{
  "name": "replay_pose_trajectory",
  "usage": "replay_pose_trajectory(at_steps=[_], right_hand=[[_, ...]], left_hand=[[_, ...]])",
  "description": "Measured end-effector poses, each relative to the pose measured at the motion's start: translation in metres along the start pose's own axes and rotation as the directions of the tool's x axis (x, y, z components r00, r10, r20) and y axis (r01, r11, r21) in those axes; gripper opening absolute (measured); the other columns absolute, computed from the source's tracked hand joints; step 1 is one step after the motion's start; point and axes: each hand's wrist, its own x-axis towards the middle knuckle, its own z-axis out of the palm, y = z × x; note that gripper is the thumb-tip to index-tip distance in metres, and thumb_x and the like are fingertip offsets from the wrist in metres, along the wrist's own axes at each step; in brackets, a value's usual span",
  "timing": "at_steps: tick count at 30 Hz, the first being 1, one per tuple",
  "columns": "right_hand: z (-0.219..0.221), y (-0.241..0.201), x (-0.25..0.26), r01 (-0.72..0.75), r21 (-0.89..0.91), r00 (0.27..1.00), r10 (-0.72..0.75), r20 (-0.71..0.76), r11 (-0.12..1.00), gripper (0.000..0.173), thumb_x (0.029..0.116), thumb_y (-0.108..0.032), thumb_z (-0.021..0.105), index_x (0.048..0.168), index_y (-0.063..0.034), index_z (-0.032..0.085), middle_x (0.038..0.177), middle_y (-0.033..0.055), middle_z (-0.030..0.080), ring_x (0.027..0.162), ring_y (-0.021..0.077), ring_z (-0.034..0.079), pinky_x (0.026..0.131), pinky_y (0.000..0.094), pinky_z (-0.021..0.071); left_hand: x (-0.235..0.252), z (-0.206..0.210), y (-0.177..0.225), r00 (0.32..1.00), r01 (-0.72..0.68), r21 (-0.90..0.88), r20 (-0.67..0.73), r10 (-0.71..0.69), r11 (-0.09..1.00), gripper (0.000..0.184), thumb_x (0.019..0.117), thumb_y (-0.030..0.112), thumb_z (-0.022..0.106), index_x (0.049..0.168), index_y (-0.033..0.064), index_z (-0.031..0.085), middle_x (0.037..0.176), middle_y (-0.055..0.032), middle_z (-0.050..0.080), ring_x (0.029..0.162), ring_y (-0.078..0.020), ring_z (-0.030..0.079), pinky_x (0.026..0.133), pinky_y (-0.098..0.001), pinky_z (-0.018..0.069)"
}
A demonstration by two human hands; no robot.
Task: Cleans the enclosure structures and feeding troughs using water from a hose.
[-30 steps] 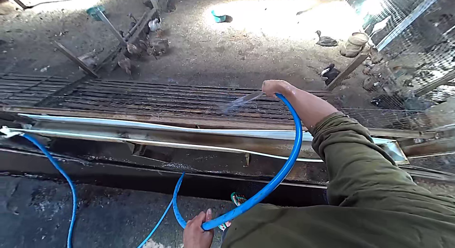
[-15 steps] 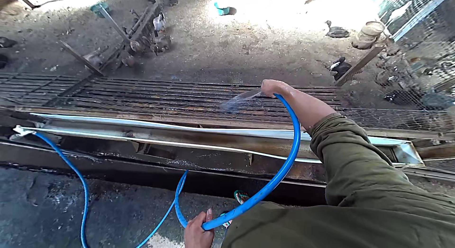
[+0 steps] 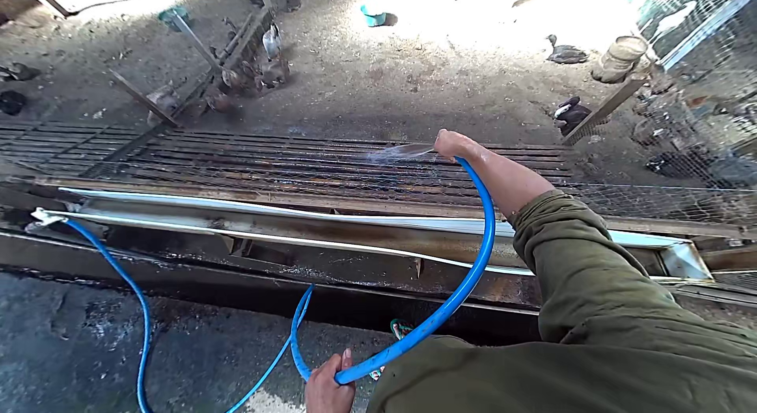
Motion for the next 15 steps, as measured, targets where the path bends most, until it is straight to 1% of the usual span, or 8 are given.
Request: replay_pose_trajectory(at_steps=[1, 2, 4, 7, 9, 13, 14, 15], right_hand=[[0.001, 0.000, 0.002, 0.014, 0.002, 1.000, -0.014, 0.014, 1.000, 0.027, 0.1041, -0.019, 0.046, 0.111, 0.0032, 0.059, 0.090, 0.0179, 0.060, 0.075, 0.0283, 0.060, 0.067, 0.0491, 0.0489], [0.003, 0.000, 0.003, 0.024, 0.002, 0.999, -0.024, 0.037, 1.000, 0.026, 0.1044, -0.019, 0.045, 0.110, 0.0022, 0.059, 0.086, 0.0158, 0.058, 0.071, 0.0262, 0.058, 0.065, 0.0473, 0.0475], [0.007, -0.001, 0.007, 0.055, -0.013, 0.995, -0.054, 0.083, 0.998, 0.026, 0.1053, -0.018, 0.043, 0.111, 0.0023, 0.059, 0.085, 0.0151, 0.057, 0.069, 0.0250, 0.056, 0.063, 0.0459, 0.0471], [0.014, -0.003, 0.005, 0.111, -0.087, 0.984, -0.097, 0.151, 0.990, 0.027, 0.1068, -0.015, 0.043, 0.114, 0.0043, 0.060, 0.091, 0.0185, 0.061, 0.075, 0.0283, 0.060, 0.069, 0.0493, 0.0498], [0.018, -0.004, 0.000, 0.134, -0.120, 0.977, -0.111, 0.183, 0.984, 0.026, 0.1075, -0.014, 0.042, 0.108, 0.0036, 0.061, 0.084, 0.0151, 0.058, 0.069, 0.0248, 0.056, 0.064, 0.0455, 0.0474], [0.020, 0.002, -0.008, 0.122, -0.166, 0.975, -0.086, 0.207, 0.978, 0.029, 0.1075, -0.016, 0.040, 0.101, 0.0024, 0.061, 0.080, 0.0139, 0.056, 0.066, 0.0244, 0.054, 0.063, 0.0451, 0.0463], [0.019, 0.005, -0.010, 0.111, -0.184, 0.977, -0.073, 0.201, 0.977, 0.028, 0.1069, -0.015, 0.041, 0.099, 0.0029, 0.061, 0.081, 0.0147, 0.057, 0.068, 0.0253, 0.055, 0.064, 0.0461, 0.0464], [0.018, 0.007, -0.011, 0.096, -0.198, 0.978, -0.056, 0.199, 0.976, 0.029, 0.1073, -0.015, 0.042, 0.100, 0.0038, 0.062, 0.084, 0.0162, 0.058, 0.071, 0.0270, 0.057, 0.067, 0.0479, 0.0477]], left_hand=[[0.000, 0.000, 0.000, 1.000, 0.002, 0.000, 0.002, -0.002, 1.000, 0.051, 0.0984, 0.037, 0.048, 0.057, 0.0082, 0.051, 0.050, -0.0053, 0.049, 0.049, -0.0224, 0.055, 0.051, -0.0447, 0.0428], [0.001, 0.000, 0.000, 1.000, 0.001, -0.002, 0.002, -0.001, 1.000, 0.051, 0.0985, 0.037, 0.048, 0.057, 0.0082, 0.051, 0.050, -0.0053, 0.049, 0.049, -0.0223, 0.055, 0.051, -0.0446, 0.0428], [0.001, 0.000, 0.000, 1.000, -0.003, -0.012, 0.003, 0.003, 1.000, 0.051, 0.0985, 0.037, 0.048, 0.057, 0.0080, 0.051, 0.050, -0.0052, 0.049, 0.049, -0.0221, 0.055, 0.051, -0.0444, 0.0429], [0.002, 0.000, 0.000, 1.000, -0.010, -0.016, 0.005, 0.010, 1.000, 0.051, 0.0986, 0.037, 0.048, 0.057, 0.0080, 0.051, 0.050, -0.0051, 0.048, 0.049, -0.0216, 0.054, 0.051, -0.0440, 0.0429], [0.001, -0.001, 0.001, 1.000, -0.016, -0.015, 0.007, 0.016, 1.000, 0.052, 0.0990, 0.038, 0.047, 0.056, 0.0083, 0.050, 0.050, -0.0047, 0.048, 0.048, -0.0214, 0.054, 0.051, -0.0435, 0.0426], [0.000, -0.001, 0.001, 0.999, -0.044, -0.012, 0.014, 0.044, 0.999, 0.052, 0.0992, 0.037, 0.047, 0.057, 0.0070, 0.051, 0.050, -0.0063, 0.050, 0.049, -0.0232, 0.056, 0.051, -0.0453, 0.0438], [0.000, 0.000, 0.001, 0.999, -0.048, -0.012, 0.017, 0.048, 0.999, 0.052, 0.0991, 0.037, 0.047, 0.057, 0.0068, 0.051, 0.051, -0.0064, 0.050, 0.049, -0.0232, 0.056, 0.051, -0.0453, 0.0439], [0.000, 0.000, 0.001, 0.999, -0.048, -0.011, 0.020, 0.048, 0.999, 0.051, 0.0989, 0.037, 0.048, 0.057, 0.0069, 0.051, 0.051, -0.0062, 0.050, 0.049, -0.0230, 0.056, 0.051, -0.0451, 0.0439]])
